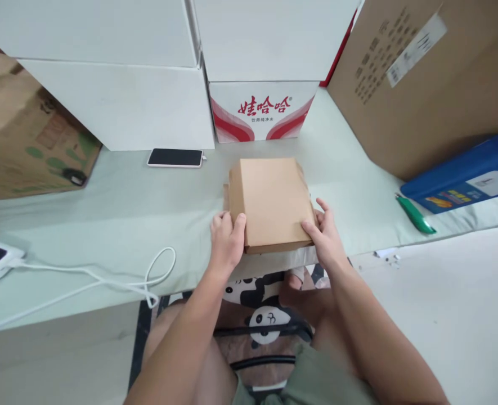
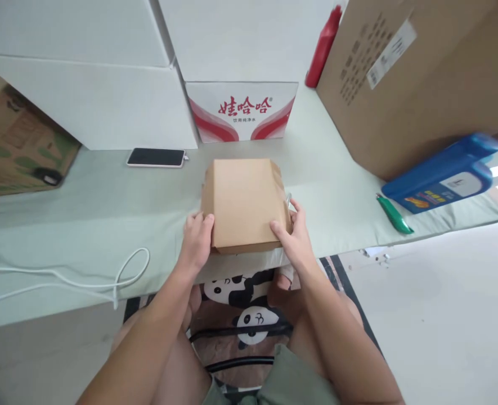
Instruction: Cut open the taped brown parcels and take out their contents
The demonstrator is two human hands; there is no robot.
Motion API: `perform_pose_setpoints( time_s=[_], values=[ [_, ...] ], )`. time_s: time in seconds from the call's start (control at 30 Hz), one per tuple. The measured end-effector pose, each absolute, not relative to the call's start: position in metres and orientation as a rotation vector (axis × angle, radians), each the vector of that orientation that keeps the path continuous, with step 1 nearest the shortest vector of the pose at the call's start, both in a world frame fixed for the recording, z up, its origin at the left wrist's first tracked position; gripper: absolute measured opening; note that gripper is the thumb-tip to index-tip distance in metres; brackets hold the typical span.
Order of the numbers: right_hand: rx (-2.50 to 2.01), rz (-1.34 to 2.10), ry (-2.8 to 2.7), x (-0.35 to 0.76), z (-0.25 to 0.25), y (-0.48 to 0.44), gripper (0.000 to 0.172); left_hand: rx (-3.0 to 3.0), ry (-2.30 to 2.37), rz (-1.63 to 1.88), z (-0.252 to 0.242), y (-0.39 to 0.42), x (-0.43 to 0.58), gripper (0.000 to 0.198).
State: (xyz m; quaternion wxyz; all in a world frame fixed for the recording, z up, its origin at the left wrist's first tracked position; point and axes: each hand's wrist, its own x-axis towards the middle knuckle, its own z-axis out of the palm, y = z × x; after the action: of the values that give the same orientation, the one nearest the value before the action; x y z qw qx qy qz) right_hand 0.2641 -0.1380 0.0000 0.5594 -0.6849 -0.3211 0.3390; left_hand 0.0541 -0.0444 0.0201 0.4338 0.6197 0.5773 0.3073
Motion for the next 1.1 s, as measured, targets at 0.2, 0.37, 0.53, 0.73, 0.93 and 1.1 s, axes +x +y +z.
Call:
perform_pose_setpoints(
  time_s=[0.2,0.37,0.53,0.73,0.93,1.1],
  values=[
    [-1.463,0.873,-0.45,0.268,0.022,-0.133,0.084,1.374,1.216,0.699,0.023,-0.036,0.043,0.05],
    [-1.262,0.888,-0.422,0.262,0.029,-0.149,0.06,0.959,0.912,0.806,0.022,-0.028,0.041,0.059],
    [-1.265,0.92,-0.485,0.241,0.018,-0.165,0.07,0.949,0.878,0.848,0.019,-0.023,0.052,0.059],
    [-1.334,0.865,-0.396,0.235,0.01,-0.151,0.083,1.161,0.88,0.797,0.019,-0.03,0.06,0.062],
    [-1.33,0.815,-0.308,0.25,0.014,-0.15,0.074,1.311,0.882,0.741,0.02,-0.026,0.06,0.05],
    [-1.389,0.538,-0.199,0.301,0.018,-0.158,0.064,1.302,1.024,0.8,0.017,-0.021,0.059,0.039]
  ],
)
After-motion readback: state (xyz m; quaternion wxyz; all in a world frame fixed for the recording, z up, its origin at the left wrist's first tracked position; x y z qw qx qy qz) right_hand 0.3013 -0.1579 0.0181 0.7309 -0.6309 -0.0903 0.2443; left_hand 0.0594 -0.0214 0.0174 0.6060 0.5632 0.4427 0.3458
